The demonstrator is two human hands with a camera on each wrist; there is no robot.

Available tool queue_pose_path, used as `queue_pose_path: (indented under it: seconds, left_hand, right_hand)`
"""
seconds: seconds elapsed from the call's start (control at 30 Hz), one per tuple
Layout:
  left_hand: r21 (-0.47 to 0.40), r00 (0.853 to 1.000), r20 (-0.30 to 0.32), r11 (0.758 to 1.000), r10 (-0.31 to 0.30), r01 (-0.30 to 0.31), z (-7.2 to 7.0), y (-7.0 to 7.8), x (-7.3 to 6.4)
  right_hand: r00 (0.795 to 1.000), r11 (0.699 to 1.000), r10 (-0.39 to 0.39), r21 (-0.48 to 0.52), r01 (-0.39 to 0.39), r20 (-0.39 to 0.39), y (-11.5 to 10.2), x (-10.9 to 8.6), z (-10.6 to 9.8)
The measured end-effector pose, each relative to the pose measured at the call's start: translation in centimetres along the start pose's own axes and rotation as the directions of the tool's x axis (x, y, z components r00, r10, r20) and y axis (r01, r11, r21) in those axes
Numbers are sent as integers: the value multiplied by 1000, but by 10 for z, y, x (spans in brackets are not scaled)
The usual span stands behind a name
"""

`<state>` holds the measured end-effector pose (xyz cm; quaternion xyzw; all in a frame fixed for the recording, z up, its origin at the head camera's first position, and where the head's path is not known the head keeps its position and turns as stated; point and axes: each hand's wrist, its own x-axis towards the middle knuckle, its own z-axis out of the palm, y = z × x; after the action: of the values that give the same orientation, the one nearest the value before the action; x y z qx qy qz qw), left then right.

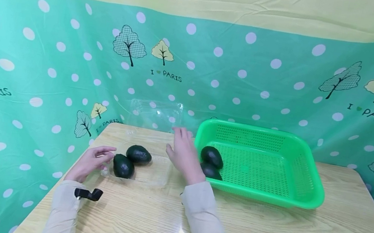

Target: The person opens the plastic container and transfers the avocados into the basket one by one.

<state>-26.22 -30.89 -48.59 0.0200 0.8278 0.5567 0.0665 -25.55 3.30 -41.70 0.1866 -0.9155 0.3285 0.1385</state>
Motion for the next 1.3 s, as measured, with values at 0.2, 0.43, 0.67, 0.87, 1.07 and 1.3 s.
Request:
queue_pose_path:
  seconds: [0.2, 0.43, 0.67, 0.87, 1.07, 1.3]
  left_hand:
    - [12, 1000, -8, 1000, 11, -11, 1, 0, 0]
    - [3, 1000, -5, 1000, 11, -11, 1, 2, 2]
    - [-8, 1000, -4, 1000, 6, -6, 1, 2, 2]
    - [-5, 1000, -6, 1000, 4, -4, 0, -1, -1]
    - [2, 1000, -14, 1000, 5, -5, -2, -2, -3]
    - [-6, 1000, -11, 1000, 2, -2, 0, -1, -2]
  right_hand:
    - [999, 998, -38, -40, 39, 35, -6, -1, 10]
    - [995, 998, -44, -40, 47, 84, -12, -1, 23]
    - [986, 997, -71, -33, 76, 150, -18, -2, 41]
    - [978, 998, -50, -21, 56, 202, -20, -2, 53]
    - [970, 998, -64, 9, 63, 234, -27, 1, 63]
    - [966, 996, -90, 3, 92, 243, -28, -1, 73]
